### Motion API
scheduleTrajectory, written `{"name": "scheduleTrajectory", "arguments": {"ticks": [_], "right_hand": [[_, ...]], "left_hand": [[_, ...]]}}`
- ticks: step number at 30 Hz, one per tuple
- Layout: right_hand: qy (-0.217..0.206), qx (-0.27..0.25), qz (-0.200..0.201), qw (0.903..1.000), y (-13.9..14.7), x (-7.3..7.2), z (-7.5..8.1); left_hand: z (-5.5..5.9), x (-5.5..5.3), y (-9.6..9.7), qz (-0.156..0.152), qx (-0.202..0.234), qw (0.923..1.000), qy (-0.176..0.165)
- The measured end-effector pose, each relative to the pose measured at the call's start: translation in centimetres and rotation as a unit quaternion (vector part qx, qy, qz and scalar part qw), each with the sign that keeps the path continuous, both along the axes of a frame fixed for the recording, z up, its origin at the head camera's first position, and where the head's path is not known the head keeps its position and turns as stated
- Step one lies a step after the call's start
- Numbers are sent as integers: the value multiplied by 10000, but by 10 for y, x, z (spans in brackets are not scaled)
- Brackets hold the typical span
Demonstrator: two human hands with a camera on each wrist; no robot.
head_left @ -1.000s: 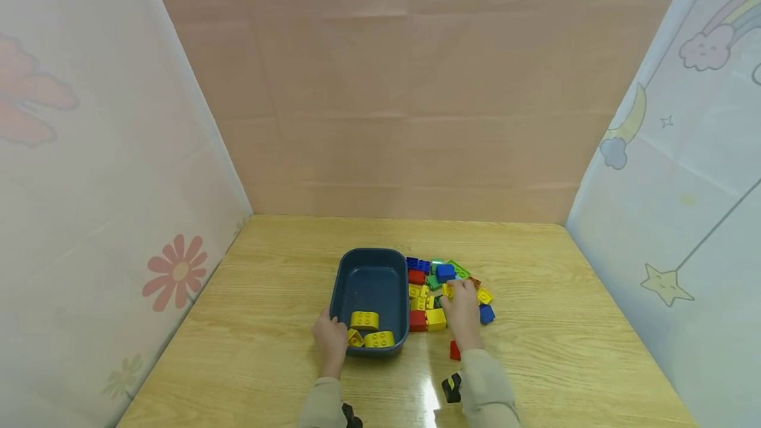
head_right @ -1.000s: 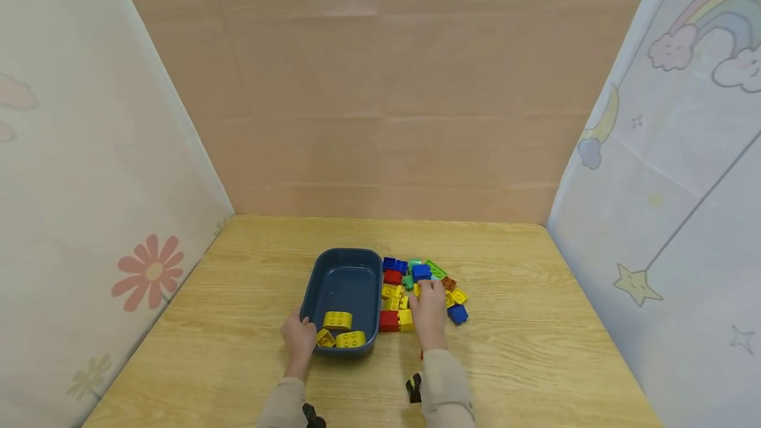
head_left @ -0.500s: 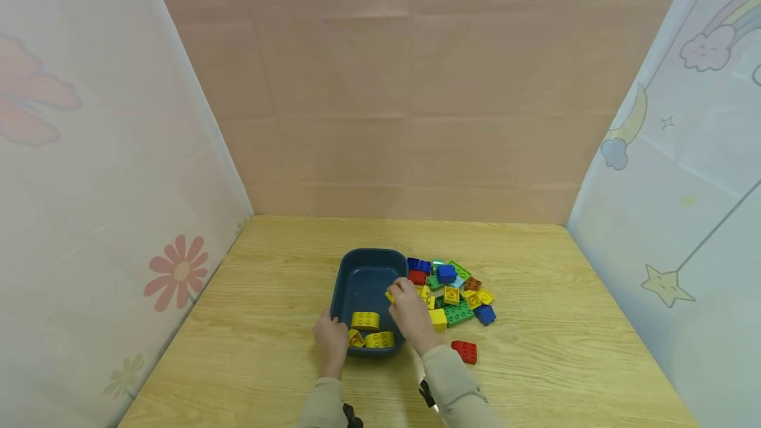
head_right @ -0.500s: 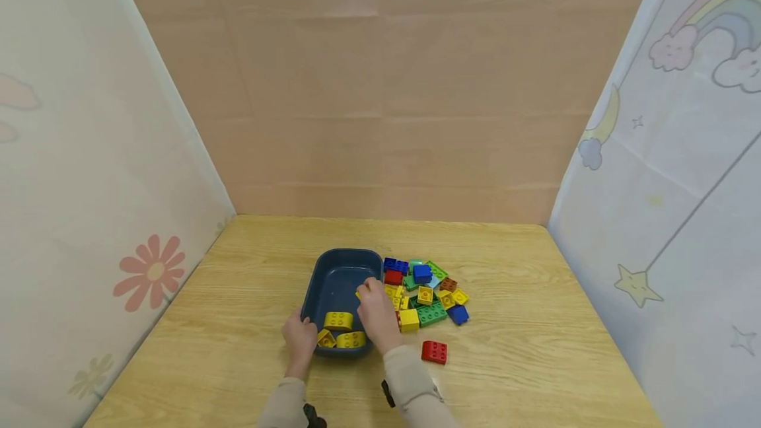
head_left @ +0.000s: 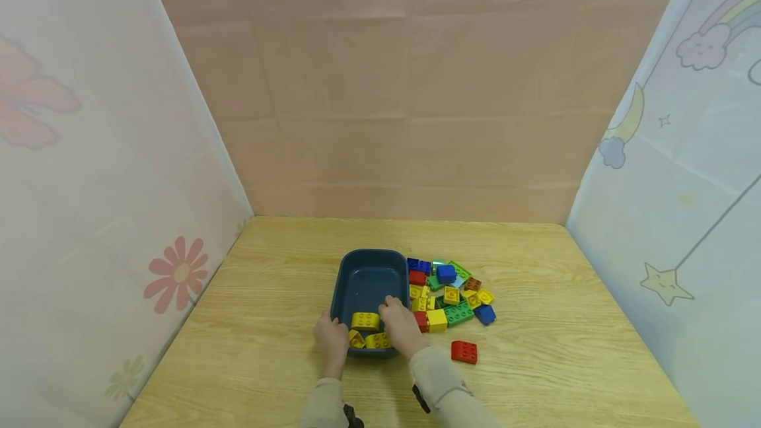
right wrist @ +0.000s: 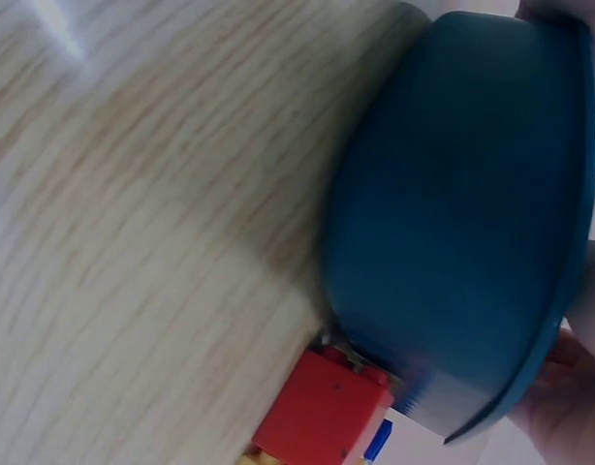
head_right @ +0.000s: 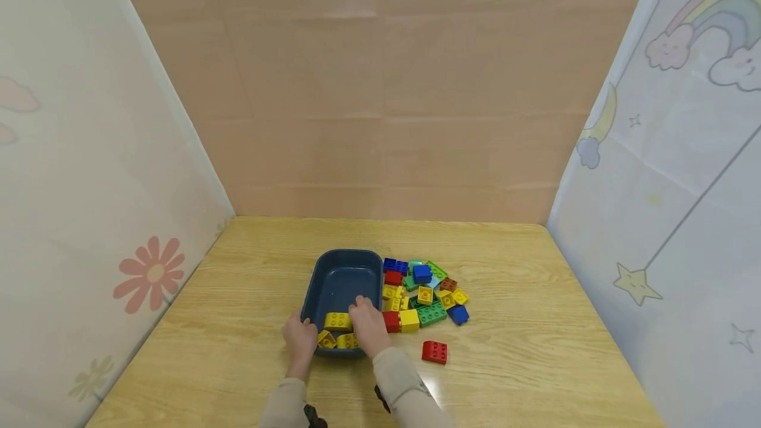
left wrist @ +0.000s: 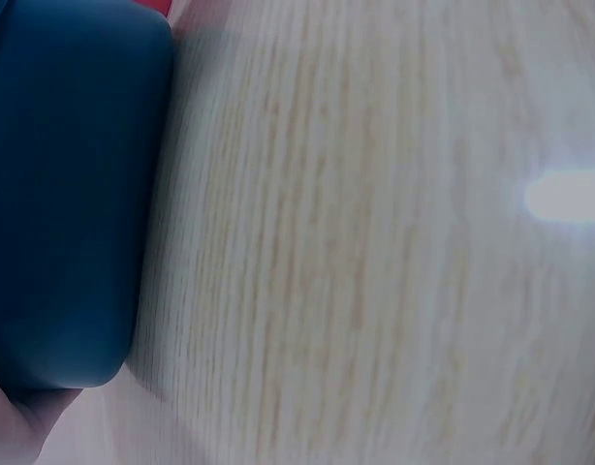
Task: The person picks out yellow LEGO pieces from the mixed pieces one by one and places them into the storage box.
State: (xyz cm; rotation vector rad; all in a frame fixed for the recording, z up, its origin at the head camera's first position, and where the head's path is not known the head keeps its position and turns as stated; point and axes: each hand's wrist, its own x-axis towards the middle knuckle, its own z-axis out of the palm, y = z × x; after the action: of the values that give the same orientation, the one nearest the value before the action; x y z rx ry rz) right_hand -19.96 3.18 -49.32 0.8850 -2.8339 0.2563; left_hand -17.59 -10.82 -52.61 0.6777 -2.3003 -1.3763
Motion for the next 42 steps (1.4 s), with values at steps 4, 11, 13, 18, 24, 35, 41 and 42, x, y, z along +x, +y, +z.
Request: {"name": "scheduleTrajectory", "arguments": {"ticks": [4, 11, 13, 18, 24, 35, 41, 42], "right_hand": [[-270, 215, -67, 9994, -1, 1, -5], [-301, 366, -39, 9989, -3, 3, -6], [-339, 454, -105, 9983, -4, 3, -6], [-598, 634, -236, 9959, -6, 2, -6], [-764, 683, -198, 9945, -8, 2, -5], [-703, 795, -117, 9943, -7, 1, -8], [-620, 821, -82, 9947, -7, 1, -11], [-593, 828, -66, 9948, -7, 1, -11]], "left_hand": [[0, 0, 0, 7, -10, 10000, -29], [1, 1, 1, -7, 17, 9999, -108], [2, 1, 1, -14, -15, 9999, -99], [2, 0, 1, -32, -36, 10000, -77], [0, 0, 0, -14, -50, 10000, -47], [0, 0, 0, 48, -149, 9999, -31], [0, 0, 0, 38, -148, 9999, -19], [0, 0, 0, 36, -148, 9999, -32]]}}
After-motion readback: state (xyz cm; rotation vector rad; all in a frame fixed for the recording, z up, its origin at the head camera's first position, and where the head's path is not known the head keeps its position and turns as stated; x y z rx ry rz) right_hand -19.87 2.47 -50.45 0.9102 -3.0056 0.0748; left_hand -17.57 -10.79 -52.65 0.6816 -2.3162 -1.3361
